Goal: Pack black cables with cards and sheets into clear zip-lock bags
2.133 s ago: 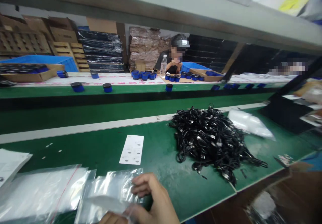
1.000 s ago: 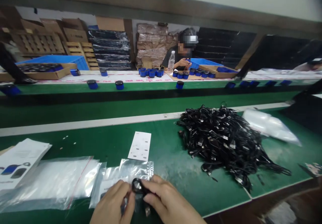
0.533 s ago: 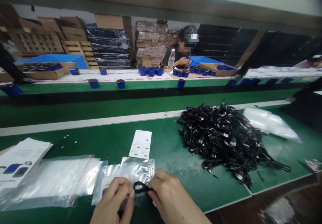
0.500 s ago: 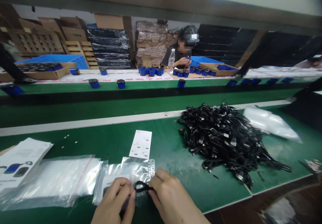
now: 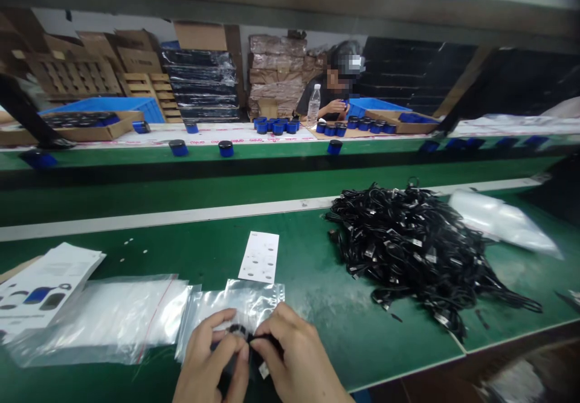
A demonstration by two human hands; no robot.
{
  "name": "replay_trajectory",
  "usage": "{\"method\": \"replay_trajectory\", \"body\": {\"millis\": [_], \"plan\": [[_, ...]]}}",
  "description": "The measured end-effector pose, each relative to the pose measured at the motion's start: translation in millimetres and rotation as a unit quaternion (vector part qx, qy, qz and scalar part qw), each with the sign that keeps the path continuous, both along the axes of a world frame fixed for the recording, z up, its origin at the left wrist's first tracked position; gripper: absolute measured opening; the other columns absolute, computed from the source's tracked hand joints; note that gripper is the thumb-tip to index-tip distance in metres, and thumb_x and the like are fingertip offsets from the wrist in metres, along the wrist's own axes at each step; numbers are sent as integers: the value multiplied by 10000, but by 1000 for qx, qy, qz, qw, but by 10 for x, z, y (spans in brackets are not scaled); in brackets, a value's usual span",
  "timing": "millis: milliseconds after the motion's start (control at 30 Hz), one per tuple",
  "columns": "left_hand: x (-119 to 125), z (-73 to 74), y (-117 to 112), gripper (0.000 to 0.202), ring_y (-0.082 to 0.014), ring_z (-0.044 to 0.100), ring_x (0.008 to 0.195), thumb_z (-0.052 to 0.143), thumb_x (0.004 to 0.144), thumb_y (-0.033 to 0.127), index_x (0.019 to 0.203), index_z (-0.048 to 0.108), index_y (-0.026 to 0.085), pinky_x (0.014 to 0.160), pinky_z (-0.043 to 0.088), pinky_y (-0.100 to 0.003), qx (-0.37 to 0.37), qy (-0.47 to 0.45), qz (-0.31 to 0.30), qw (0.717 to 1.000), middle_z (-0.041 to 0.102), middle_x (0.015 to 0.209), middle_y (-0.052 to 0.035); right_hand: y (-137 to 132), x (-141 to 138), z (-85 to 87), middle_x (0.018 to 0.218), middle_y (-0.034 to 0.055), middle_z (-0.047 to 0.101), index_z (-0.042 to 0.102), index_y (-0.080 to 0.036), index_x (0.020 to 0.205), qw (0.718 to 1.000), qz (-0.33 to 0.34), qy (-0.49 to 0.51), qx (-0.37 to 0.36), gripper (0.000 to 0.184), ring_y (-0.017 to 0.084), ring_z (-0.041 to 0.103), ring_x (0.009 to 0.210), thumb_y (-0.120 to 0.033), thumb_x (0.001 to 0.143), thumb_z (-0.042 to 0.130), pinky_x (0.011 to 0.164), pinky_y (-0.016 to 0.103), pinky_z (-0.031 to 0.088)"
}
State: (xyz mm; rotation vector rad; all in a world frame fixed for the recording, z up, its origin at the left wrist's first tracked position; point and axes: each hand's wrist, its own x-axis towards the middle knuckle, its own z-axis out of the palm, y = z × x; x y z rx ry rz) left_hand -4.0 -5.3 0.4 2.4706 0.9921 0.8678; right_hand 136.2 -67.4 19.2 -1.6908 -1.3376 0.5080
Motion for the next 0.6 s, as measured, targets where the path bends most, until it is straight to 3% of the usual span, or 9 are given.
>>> {"method": "replay_trajectory", "body": {"millis": [133,300,500,600], "plan": [[-2,-10,-5,238,-187,583,939,416,890,300,738,588,238,772,483,-301,-14,-20,-2,1000,485,1135,-60,42,-51,-10,688,0,598,666,-175,726,996,-75,52,1,115,128,574,550,-68,704,630,515,199,423],[-9,-7,-7,214,-209,542,991,415,887,293,734,555,237,813,445,-354,-24,-20,6,999,471,1147,-59,-6,12,69,765,30,678,704,-183,909,992,21,118,-29,203,169,637,679,-104,773,576,641,242,495],[-21,74,-27,160,-238,486,1044,439,865,207,754,548,244,820,413,-386,2,-36,-1,999,447,1173,-60,-23,23,74,820,36,730,728,-206,893,951,65,298,-57,206,189,686,728,-180,824,535,681,277,538],[-28,93,-34,147,-222,501,994,451,855,186,767,552,246,800,410,-370,15,-45,-12,999,452,1173,-59,17,10,43,688,24,702,710,-169,770,936,35,344,-70,116,163,654,610,-185,763,596,590,248,513]]}}
